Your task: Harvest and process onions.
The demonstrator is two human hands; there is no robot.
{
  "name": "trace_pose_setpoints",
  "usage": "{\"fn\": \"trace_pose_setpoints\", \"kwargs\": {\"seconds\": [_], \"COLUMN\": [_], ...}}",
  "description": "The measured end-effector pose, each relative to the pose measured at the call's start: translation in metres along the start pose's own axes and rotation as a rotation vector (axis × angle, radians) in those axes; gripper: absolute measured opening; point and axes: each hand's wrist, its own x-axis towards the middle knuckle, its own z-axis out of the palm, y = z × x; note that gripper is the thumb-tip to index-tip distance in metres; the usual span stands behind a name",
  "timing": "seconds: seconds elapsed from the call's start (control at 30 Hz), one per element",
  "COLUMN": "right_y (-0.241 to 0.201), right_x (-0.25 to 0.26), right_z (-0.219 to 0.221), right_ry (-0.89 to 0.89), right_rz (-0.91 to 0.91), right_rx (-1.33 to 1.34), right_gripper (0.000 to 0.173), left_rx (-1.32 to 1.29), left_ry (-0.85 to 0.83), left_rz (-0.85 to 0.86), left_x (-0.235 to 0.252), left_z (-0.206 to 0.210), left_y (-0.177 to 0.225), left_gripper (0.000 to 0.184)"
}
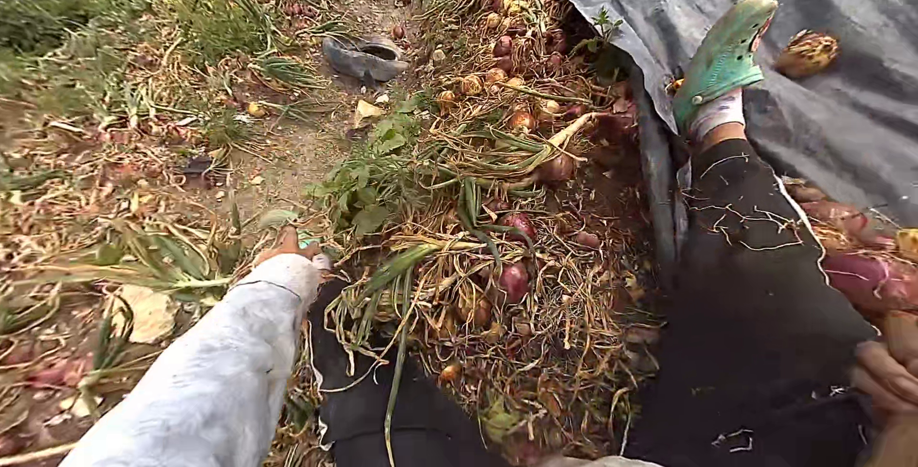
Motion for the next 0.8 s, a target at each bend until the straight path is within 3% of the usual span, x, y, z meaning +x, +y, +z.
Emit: {"fn": "trace_pose_setpoints", "kwargs": {"seconds": [0.03,0.07,0.13,0.23,0.27,0.33,0.43,0.5,0.63,0.8], "right_y": [0.006,0.012,0.018,0.021,0.022,0.025,0.029,0.035,0.045,0.052], "right_x": [0.003,0.011,0.008,-0.012,-0.016,-0.021,-0.024,-0.023,-0.021,-0.022], "right_z": [-0.003,-0.018,-0.01,0.013,0.015,0.013,0.007,0.001,0.004,0.015], "right_ry": [-0.053,-0.171,-0.184,-0.115,-0.107,-0.102,-0.117,-0.125,-0.151,-0.159], "right_rz": [0.049,0.121,0.175,0.209,0.23,0.274,0.305,0.32,0.386,0.545], "right_rx": [-0.024,-0.046,-0.09,-0.175,-0.178,-0.188,-0.199,-0.197,-0.188,-0.232], "right_gripper": [0.054,0.059,0.054,0.035,0.028,0.016,0.019,0.026,0.031,0.016], "left_rx": [0.046,0.134,0.231,0.072,0.003,-0.157,-0.245,-0.187,-0.266,-0.567], "left_ry": [0.005,-0.092,-0.233,-0.278,-0.302,-0.345,-0.428,-0.482,-0.484,-0.418], "left_rz": [0.093,0.237,0.54,0.926,0.962,0.839,0.482,0.39,0.355,0.552], "left_x": [-0.014,-0.039,-0.085,-0.126,-0.13,-0.129,-0.126,-0.128,-0.133,-0.163], "left_z": [-0.006,-0.03,-0.062,-0.048,-0.036,-0.009,0.01,0.016,0.023,-0.004], "left_y": [0.036,0.08,0.16,0.243,0.264,0.297,0.313,0.307,0.294,0.252], "left_gripper": [0.044,0.045,0.039,0.035,0.037,0.046,0.084,0.101,0.081,0.073]}}
